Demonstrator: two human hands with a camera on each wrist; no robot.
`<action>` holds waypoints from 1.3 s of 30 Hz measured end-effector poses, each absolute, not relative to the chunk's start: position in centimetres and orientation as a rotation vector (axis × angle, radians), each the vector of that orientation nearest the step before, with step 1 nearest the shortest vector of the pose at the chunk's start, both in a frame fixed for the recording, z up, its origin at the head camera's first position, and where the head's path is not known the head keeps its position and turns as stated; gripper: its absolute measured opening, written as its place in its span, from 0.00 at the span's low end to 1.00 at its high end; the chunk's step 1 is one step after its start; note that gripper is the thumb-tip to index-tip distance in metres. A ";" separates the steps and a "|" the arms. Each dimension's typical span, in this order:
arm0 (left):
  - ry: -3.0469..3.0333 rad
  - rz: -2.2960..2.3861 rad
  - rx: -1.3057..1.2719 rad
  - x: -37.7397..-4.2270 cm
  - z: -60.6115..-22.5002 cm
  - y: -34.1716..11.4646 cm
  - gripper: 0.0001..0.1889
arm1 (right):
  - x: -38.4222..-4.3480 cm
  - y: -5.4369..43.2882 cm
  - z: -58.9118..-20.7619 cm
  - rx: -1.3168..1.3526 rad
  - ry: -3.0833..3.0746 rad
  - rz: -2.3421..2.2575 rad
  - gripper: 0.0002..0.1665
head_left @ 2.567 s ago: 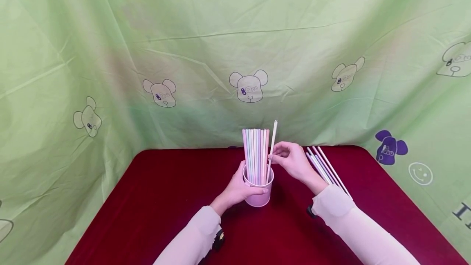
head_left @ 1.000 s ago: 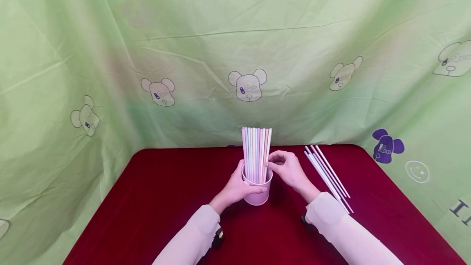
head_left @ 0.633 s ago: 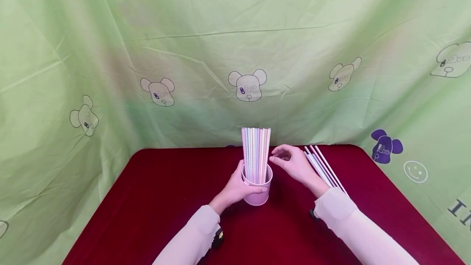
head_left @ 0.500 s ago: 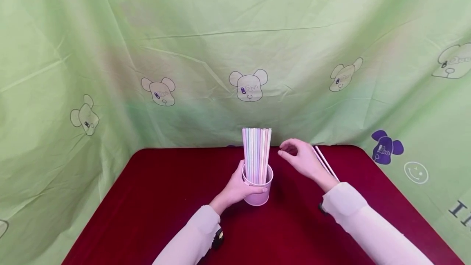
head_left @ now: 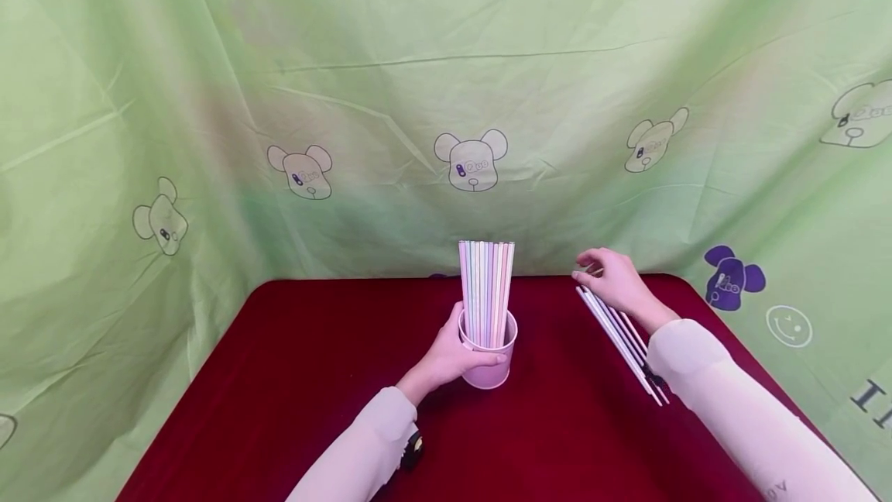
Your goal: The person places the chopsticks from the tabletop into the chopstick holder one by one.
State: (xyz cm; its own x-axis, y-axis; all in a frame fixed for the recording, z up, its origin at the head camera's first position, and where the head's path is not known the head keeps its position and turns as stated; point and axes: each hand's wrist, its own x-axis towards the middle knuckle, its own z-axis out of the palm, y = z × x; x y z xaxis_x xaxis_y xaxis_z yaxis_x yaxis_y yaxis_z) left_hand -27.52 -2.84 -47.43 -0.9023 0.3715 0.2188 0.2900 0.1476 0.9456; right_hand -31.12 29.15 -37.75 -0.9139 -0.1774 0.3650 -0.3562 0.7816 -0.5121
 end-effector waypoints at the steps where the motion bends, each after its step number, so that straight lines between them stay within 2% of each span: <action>1: 2.328 1.893 0.673 -27.5 -47.4 -2.8 0.51 | -31.4 29.7 -38.0 0.395 -2.692 0.860 0.17; 10: 2.335 1.883 0.681 -27.6 -47.5 -2.8 0.50 | -33.3 34.3 -41.0 0.358 -2.749 0.696 0.14; 21: 2.327 1.885 0.688 -27.6 -47.5 -2.8 0.49 | -33.2 38.1 -44.2 0.263 -2.836 0.620 0.16; 33: 2.329 1.891 0.668 -27.8 -47.7 -2.9 0.50 | -32.9 39.8 -46.9 0.116 -2.895 0.674 0.19; 39: 2.328 1.897 0.668 -27.5 -47.6 -2.8 0.50 | -33.1 39.8 -47.4 0.049 -2.892 0.712 0.17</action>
